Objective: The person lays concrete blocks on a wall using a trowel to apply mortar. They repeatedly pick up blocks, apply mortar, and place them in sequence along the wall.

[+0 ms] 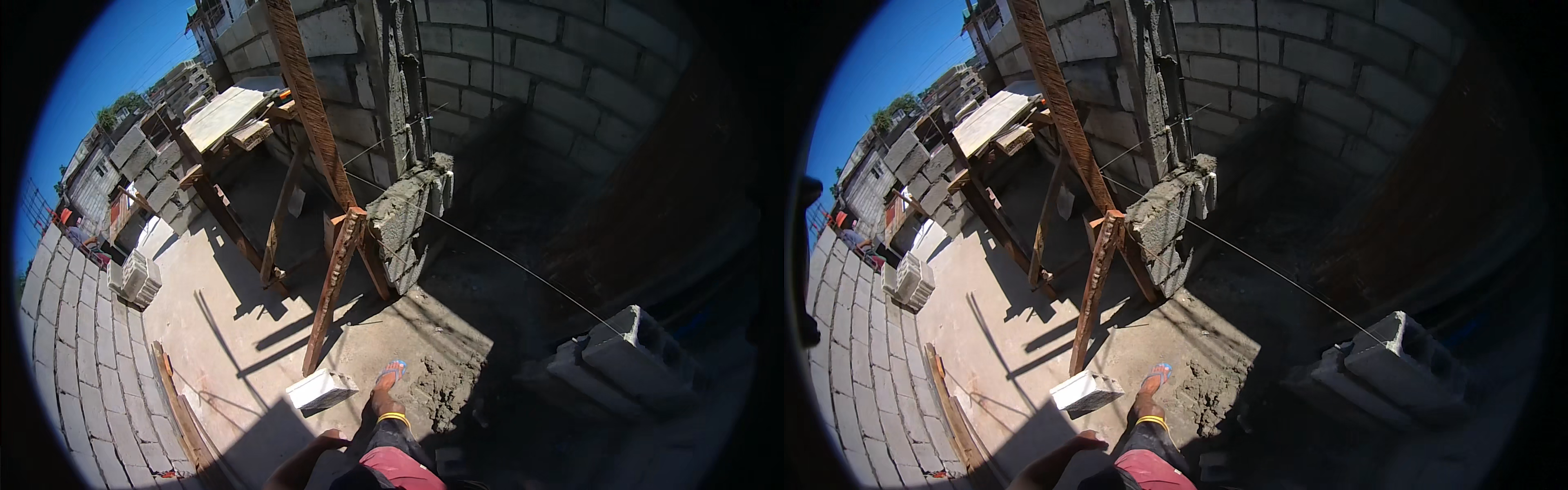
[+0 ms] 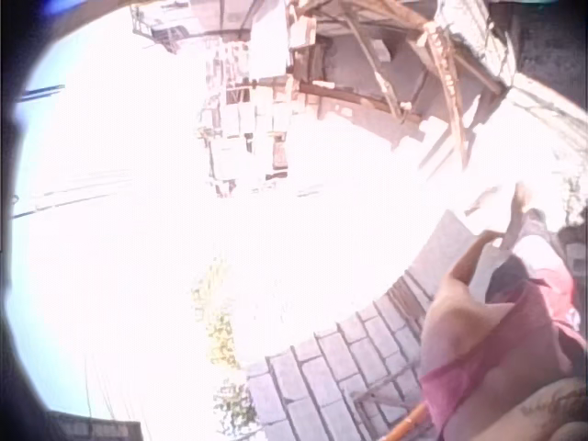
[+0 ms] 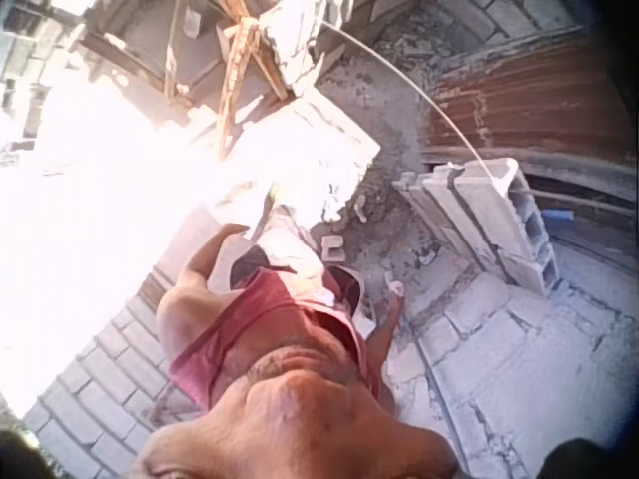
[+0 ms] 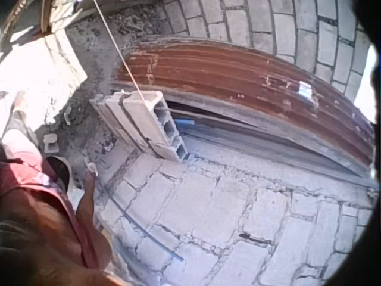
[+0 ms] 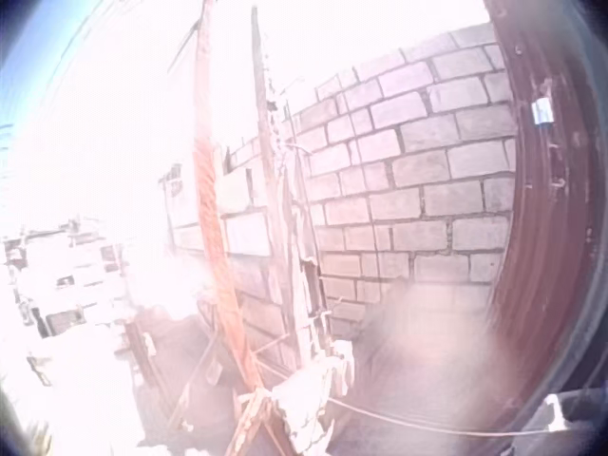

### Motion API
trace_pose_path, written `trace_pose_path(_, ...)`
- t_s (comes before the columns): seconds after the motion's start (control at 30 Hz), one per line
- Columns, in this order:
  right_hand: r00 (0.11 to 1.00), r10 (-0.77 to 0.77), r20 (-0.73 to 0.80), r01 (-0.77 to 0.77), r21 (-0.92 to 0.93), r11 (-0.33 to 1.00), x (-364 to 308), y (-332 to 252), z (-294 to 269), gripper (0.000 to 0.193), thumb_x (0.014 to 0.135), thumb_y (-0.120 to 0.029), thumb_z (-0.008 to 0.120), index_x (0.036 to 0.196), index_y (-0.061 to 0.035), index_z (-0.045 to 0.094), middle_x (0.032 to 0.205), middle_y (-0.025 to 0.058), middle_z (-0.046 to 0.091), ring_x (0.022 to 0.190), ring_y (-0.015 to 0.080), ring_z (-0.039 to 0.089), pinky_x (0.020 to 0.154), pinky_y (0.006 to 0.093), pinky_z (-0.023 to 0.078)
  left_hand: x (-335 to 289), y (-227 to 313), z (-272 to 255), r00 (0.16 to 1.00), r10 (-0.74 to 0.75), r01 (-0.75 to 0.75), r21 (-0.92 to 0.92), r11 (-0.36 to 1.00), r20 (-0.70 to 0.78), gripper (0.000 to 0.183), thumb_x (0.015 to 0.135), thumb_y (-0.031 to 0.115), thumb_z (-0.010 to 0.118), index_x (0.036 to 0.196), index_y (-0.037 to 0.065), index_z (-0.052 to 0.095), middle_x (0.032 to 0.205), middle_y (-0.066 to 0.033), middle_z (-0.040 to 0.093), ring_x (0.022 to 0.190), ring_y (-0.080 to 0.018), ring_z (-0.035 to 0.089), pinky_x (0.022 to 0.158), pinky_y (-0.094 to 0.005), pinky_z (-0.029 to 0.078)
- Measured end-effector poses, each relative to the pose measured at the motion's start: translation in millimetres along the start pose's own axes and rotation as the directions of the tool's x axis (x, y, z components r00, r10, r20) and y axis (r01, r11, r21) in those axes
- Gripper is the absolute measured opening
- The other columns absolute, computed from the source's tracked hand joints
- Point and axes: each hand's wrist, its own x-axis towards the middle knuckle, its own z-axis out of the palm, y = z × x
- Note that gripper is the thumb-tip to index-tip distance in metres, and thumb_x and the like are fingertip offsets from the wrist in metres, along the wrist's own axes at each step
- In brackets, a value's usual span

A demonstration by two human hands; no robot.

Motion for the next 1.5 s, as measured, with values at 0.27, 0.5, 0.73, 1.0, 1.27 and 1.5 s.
trace_pose_path(0.27,0.99,0.025,0.141,-0.036,0.076,0.996,-134,-157,129,0.036,0.096,-0.036,0.052,0.076,-0.0084,0.064,0.073,0.0024,0.061,0.067,0.0133,0.053,0.068,0.0333,0.044,75,50,-217,0.999,-0.028,0.023,-0.145,0.989,-0.035,0.048,0.071,0.052,0.079,0.09,0.008,0.073,0.09,-0.0129,0.073,0.086,-0.0273,0.071,0.079,-0.0383,0.054)
trace_pose_path(0.5,0.529,-0.126,0.839,0.221,0.007,0.975,-222,-360,239,0.018,0.09,-0.012,0.066,0.105,-0.0028,0.066,0.092,0.0018,0.068,0.084,0.0102,0.06,0.077,0.0292,0.05,61,110,-374,0.866,-0.014,-0.248,-0.454,0.856,-0.499,0.03,0.085,0.026,0.072,0.091,-0.003,0.071,0.083,-0.0146,0.071,0.079,-0.0199,0.067,0.069,-0.035,0.052)
trace_pose_path(0.73,0.945,-0.143,0.296,0.062,0.266,0.962,-150,-262,124,0.007,0.089,0.005,0.056,0.092,-0.0004,0.059,0.084,0.0035,0.061,0.073,0.0145,0.061,0.071,0.0278,0.053,24,50,-212,0.999,-0.01,-0.013,-0.567,0.823,-0.038,0.068,0.074,0.027,0.08,0.131,0.0,0.056,0.118,-0.021,0.066,0.106,-0.0256,0.065,0.092,-0.035,0.049)
trace_pose_path(1.0,0.972,0.173,0.156,-0.165,-0.06,0.984,-137,-155,113,0.01,0.087,-0.005,0.06,0.095,-0.0025,0.063,0.09,0.0078,0.065,0.08,0.0167,0.063,0.076,0.0314,0.052,-44,1,-156,0.972,-0.232,0.22,-0.462,0.859,0.033,0.063,0.074,0.028,0.08,0.127,0.0,0.059,0.114,-0.0204,0.067,0.105,-0.0256,0.065,0.092,-0.035,0.05)
trace_pose_path(1.27,0.938,-0.093,0.334,0.101,-0.006,0.995,-164,-218,189,0.015,0.087,-0.01,0.061,0.101,-0.0033,0.063,0.097,0.01,0.065,0.085,0.0189,0.063,0.081,0.0335,0.051,-13,-10,-183,1.0,-0.022,0.024,-0.158,0.987,0.013,0.059,0.073,0.029,0.08,0.123,0.001,0.062,0.109,-0.0198,0.069,0.104,-0.0256,0.066,0.092,-0.0351,0.05)
trace_pose_path(1.5,0.839,-0.244,0.486,0.298,-0.035,0.954,-171,-310,254,0.02,0.088,-0.014,0.062,0.105,-0.0041,0.063,0.104,0.0119,0.064,0.089,0.0208,0.063,0.085,0.0353,0.049,-37,27,-584,0.361,-0.224,-0.123,-0.284,0.951,-0.905,0.042,0.077,0.027,0.074,0.11,0.002,0.065,0.103,-0.0216,0.068,0.102,-0.0334,0.066,0.087,-0.04,0.052)
